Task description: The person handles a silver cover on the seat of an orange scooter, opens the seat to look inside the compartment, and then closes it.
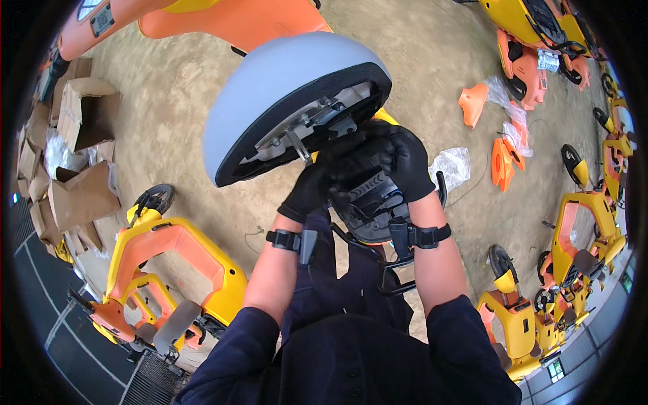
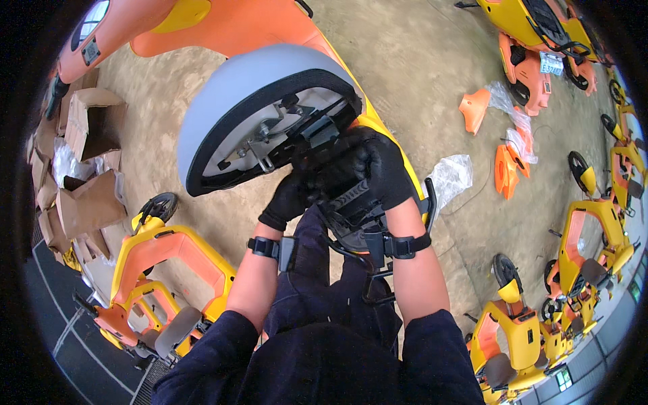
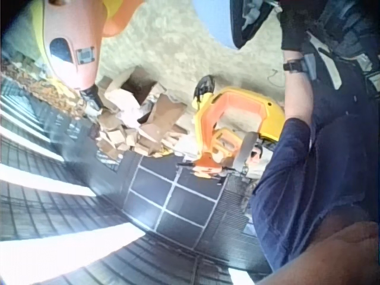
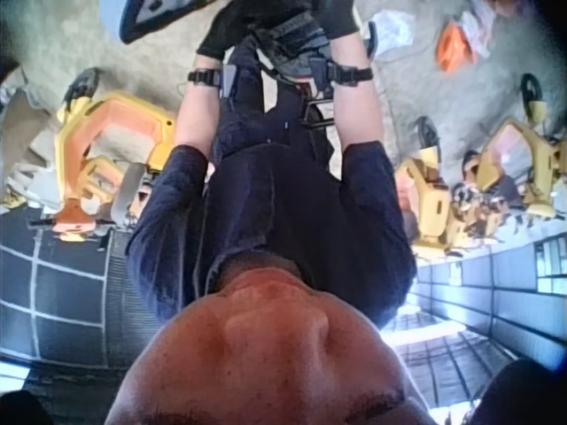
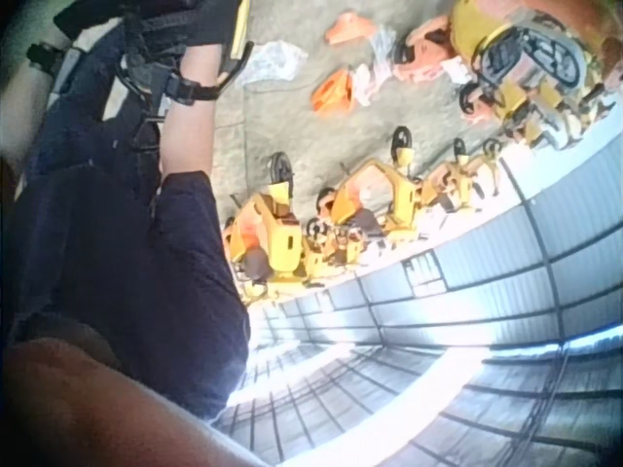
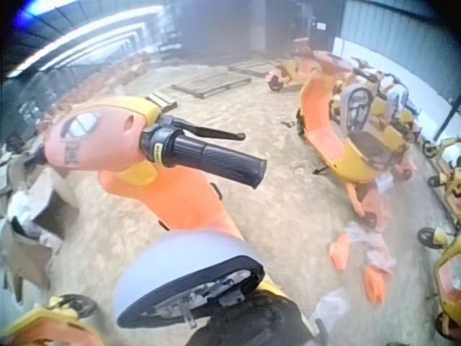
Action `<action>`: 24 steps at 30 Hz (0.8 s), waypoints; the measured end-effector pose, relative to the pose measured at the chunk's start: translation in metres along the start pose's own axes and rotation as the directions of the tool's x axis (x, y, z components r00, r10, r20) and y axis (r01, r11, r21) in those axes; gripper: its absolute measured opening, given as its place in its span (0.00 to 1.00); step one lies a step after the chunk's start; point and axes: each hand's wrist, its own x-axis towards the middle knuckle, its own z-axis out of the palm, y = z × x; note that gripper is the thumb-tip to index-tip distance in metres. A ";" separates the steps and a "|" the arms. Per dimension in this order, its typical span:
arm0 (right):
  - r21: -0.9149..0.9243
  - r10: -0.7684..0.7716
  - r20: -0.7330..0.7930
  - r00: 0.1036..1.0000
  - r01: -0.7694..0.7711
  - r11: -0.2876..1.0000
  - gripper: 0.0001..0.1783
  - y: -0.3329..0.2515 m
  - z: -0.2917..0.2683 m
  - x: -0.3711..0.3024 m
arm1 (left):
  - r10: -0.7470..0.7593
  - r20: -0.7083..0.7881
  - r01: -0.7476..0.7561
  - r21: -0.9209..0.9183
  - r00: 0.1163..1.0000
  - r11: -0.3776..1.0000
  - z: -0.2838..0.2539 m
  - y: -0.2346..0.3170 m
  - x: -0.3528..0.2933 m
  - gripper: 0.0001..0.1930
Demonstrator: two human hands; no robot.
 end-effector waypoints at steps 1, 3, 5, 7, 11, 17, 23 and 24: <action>0.134 0.199 0.108 0.974 -0.212 0.968 0.20 -0.004 0.001 0.001 | -0.030 0.033 0.035 -0.168 0.999 0.985 -0.004 0.002 0.000 0.28; 0.037 -0.127 0.113 0.986 0.123 0.992 0.17 -0.009 0.018 0.001 | -0.008 0.082 0.013 -0.058 0.997 0.998 -0.010 0.004 0.004 0.33; -0.174 -0.319 0.140 0.938 0.340 0.924 0.15 0.000 0.036 -0.007 | 0.055 0.144 -0.101 0.336 0.988 0.936 -0.013 -0.003 0.017 0.36; -0.346 -0.311 0.134 0.941 0.338 0.875 0.16 0.029 0.048 -0.016 | 0.102 0.112 -0.139 0.408 0.988 0.902 -0.016 -0.018 0.031 0.29; 0.269 0.208 0.132 0.969 -0.237 0.934 0.12 0.029 0.026 -0.026 | 0.268 0.133 -0.284 0.683 0.954 0.673 -0.026 -0.025 0.025 0.22; 0.902 0.352 0.425 0.834 -0.420 -0.096 0.09 0.018 0.011 0.001 | 0.278 -0.242 0.139 0.929 0.930 0.344 -0.069 -0.035 -0.013 0.08; 0.799 0.432 0.153 0.889 -0.368 0.475 0.08 0.014 -0.015 0.037 | 0.573 -0.053 0.008 0.997 0.818 0.080 -0.068 -0.010 -0.011 0.08; 0.522 0.301 0.093 0.949 -0.305 0.797 0.09 0.008 -0.013 0.026 | 0.669 0.050 -0.081 0.997 0.742 0.015 -0.066 -0.013 -0.008 0.08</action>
